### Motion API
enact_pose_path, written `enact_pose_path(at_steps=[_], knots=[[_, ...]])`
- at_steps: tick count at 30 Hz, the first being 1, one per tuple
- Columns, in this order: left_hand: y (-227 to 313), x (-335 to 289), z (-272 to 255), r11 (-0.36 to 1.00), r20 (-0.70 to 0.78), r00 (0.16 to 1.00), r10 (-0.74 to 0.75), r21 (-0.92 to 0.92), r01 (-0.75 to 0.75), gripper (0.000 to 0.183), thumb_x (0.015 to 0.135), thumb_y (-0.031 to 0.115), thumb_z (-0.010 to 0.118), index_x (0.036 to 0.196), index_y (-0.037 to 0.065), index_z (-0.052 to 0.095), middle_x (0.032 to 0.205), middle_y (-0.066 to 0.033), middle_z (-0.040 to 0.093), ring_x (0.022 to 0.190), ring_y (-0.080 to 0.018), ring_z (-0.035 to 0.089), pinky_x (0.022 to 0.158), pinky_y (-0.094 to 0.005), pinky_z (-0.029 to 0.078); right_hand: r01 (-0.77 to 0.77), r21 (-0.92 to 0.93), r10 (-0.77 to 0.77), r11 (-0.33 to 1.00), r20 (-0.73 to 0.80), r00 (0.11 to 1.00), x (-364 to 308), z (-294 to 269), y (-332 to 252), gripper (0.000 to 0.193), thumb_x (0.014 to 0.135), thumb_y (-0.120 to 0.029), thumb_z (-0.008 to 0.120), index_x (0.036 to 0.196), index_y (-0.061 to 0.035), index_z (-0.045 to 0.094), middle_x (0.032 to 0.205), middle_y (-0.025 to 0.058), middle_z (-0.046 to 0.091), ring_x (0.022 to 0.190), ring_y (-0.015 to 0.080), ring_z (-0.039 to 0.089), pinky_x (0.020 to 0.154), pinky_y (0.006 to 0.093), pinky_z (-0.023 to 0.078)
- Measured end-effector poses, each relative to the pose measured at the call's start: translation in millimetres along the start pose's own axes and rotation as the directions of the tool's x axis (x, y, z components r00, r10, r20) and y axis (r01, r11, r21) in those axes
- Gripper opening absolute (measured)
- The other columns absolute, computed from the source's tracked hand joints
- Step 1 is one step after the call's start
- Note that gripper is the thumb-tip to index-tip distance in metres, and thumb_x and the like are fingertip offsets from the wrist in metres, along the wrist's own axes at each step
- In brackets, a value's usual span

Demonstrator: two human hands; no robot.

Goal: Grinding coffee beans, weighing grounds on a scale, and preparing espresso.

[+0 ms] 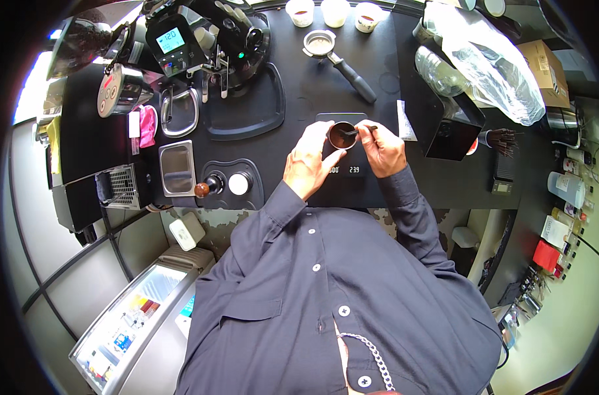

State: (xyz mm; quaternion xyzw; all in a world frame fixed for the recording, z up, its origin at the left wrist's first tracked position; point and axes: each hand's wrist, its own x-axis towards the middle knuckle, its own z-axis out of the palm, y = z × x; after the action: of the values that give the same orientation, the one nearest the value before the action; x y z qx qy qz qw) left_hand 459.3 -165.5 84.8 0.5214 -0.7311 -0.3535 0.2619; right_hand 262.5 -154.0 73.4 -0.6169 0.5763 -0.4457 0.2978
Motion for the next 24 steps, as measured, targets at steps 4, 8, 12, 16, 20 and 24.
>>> enact_pose_path(at_steps=[4, 8, 12, 16, 20, 24], knots=[[3, -1, -1, 1.000, -0.006, 1.000, -0.017, 0.004, 0.017, 0.066, 0.082, 0.019, 0.085, 0.138, 0.004, 0.056, 0.130, -0.0137, 0.061, 0.103, -0.0247, 0.068, 0.090, -0.0355, 0.057, -0.136, 0.111, 0.140, 0.984, -0.031, 0.990, 1, -3, 2, 0.018, 0.104, -0.016, 0.062, 0.107, 0.0004, 0.069, 0.082, 0.0080, 0.071, 0.069, 0.0125, 0.067, 0.063, 0.0265, 0.054], [3, 0, -6, 0.999, 0.019, 0.999, -0.029, 0.016, 0.029, 0.067, 0.081, 0.019, 0.086, 0.139, 0.004, 0.055, 0.132, -0.0144, 0.060, 0.104, -0.0244, 0.067, 0.090, -0.0355, 0.057, -0.237, 0.201, 0.261, 0.951, -0.103, 0.960, -1, -7, 2, 0.020, 0.107, -0.019, 0.059, 0.106, -0.0018, 0.069, 0.076, 0.0030, 0.069, 0.057, 0.0053, 0.057, 0.052, 0.0227, 0.046], [1, -5, -15, 0.998, 0.036, 0.998, -0.055, 0.004, 0.055, 0.073, 0.080, 0.022, 0.087, 0.142, 0.004, 0.053, 0.133, -0.0148, 0.059, 0.107, -0.0243, 0.066, 0.089, -0.0357, 0.056, -0.277, 0.268, 0.314, 0.923, -0.106, 0.944, -2, -8, 3, 0.020, 0.107, -0.021, 0.058, 0.107, -0.0032, 0.069, 0.076, 0.0023, 0.069, 0.056, 0.0039, 0.057, 0.049, 0.0217, 0.045], [-5, -12, -21, 0.998, 0.050, 0.997, -0.065, -0.017, 0.065, 0.076, 0.079, 0.025, 0.088, 0.143, 0.005, 0.052, 0.134, -0.0150, 0.059, 0.110, -0.0259, 0.065, 0.091, -0.0387, 0.055, -0.278, 0.286, 0.322, 0.917, -0.120, 0.939, -3, -7, 2, 0.020, 0.107, -0.021, 0.058, 0.106, -0.0035, 0.069, 0.076, 0.0025, 0.070, 0.055, 0.0041, 0.057, 0.048, 0.0218, 0.045], [-7, -17, -26, 0.997, 0.050, 0.996, -0.071, -0.025, 0.072, 0.076, 0.080, 0.026, 0.088, 0.143, 0.004, 0.052, 0.134, -0.0150, 0.058, 0.111, -0.0264, 0.064, 0.092, -0.0391, 0.055, -0.268, 0.301, 0.319, 0.915, -0.133, 0.938, -4, -5, 2, 0.021, 0.107, -0.021, 0.059, 0.106, -0.0034, 0.069, 0.075, 0.0023, 0.070, 0.054, 0.0041, 0.057, 0.047, 0.0218, 0.044], [-5, -19, -29, 0.997, 0.074, 0.995, -0.070, -0.016, 0.071, 0.075, 0.080, 0.026, 0.087, 0.141, 0.002, 0.052, 0.134, -0.0162, 0.058, 0.113, -0.0292, 0.066, 0.097, -0.0387, 0.055, -0.261, 0.302, 0.314, 0.917, -0.141, 0.939, -6, -4, 3, 0.021, 0.107, -0.022, 0.059, 0.105, -0.0034, 0.069, 0.075, 0.0021, 0.069, 0.054, 0.0040, 0.057, 0.047, 0.0217, 0.044]])
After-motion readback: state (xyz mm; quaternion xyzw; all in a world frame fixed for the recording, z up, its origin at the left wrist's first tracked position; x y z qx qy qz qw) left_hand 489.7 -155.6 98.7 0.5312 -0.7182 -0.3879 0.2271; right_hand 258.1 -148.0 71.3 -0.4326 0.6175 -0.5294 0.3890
